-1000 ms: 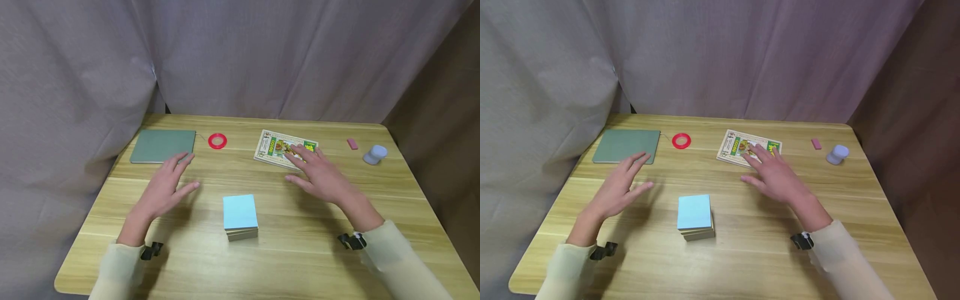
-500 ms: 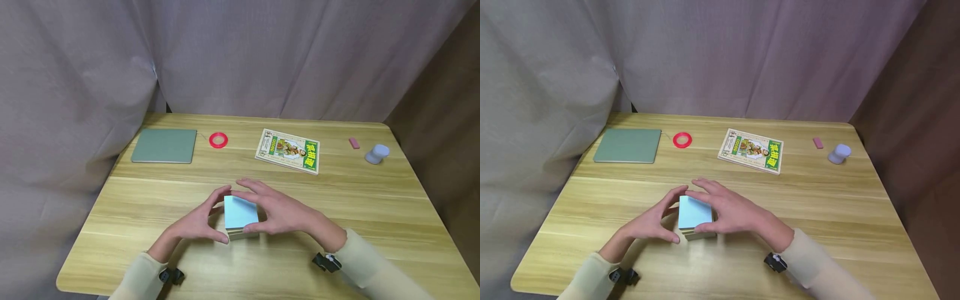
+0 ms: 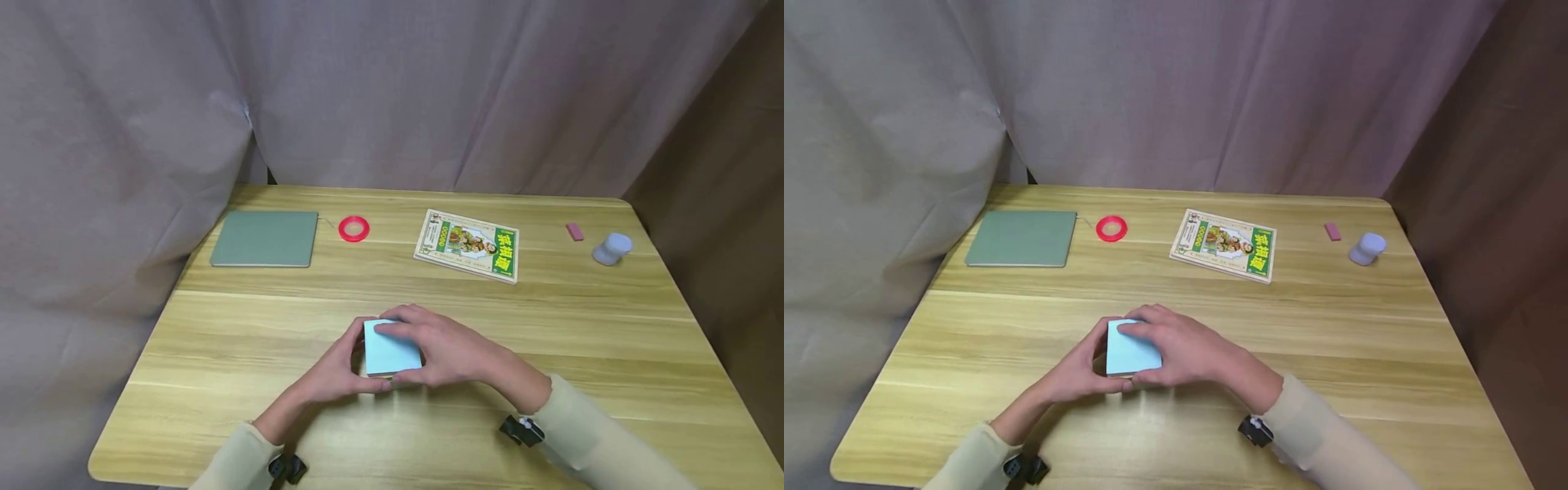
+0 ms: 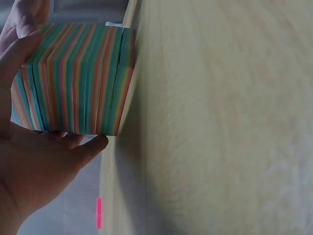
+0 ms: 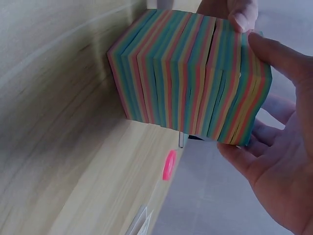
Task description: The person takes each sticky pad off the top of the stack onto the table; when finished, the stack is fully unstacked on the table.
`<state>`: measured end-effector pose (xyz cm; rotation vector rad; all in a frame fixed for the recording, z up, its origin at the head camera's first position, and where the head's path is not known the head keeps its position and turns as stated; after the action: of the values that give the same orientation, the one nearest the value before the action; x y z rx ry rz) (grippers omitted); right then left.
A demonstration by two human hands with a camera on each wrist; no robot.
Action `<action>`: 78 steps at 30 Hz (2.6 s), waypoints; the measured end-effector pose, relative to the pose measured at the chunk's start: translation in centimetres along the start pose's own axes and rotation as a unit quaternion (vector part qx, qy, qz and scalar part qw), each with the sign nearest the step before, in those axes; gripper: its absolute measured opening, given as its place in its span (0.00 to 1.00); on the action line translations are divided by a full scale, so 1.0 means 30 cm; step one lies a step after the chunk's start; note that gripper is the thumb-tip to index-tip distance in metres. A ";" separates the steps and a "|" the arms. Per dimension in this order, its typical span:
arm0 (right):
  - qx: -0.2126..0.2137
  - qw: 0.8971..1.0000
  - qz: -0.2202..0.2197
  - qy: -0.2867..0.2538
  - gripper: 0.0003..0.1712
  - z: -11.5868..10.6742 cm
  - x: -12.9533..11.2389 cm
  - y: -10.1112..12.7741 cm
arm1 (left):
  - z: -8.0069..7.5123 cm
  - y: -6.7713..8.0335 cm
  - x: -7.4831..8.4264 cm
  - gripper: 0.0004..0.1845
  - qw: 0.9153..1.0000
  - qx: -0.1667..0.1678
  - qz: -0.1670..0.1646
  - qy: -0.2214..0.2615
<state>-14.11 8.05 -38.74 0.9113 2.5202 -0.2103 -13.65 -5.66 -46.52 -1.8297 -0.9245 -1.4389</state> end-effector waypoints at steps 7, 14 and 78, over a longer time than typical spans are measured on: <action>0.024 1.000 0.004 -0.010 0.38 -0.033 0.012 0.015 | 0.001 0.003 -0.007 0.44 1.000 0.003 -0.005 0.007; 0.085 0.993 0.063 -0.050 0.39 -0.129 0.125 0.062 | -0.001 0.002 -0.001 0.45 1.000 0.011 -0.003 -0.003; -0.005 0.999 0.000 0.037 0.51 0.028 -0.009 -0.035 | 0.008 0.000 -0.002 0.43 1.000 0.011 -0.009 -0.008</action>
<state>-14.30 6.87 -39.37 0.9320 2.5872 -0.1657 -13.53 -5.49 -46.63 -1.8224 -0.9642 -1.4216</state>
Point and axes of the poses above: each hand's wrist, its own y-axis away from the middle knuckle, its own z-axis out of the palm, x = y × z, the point moved 7 cm from there along -y, towards the middle knuckle, and after that the axes turned 1 degree about z, right-handed, at the moved point
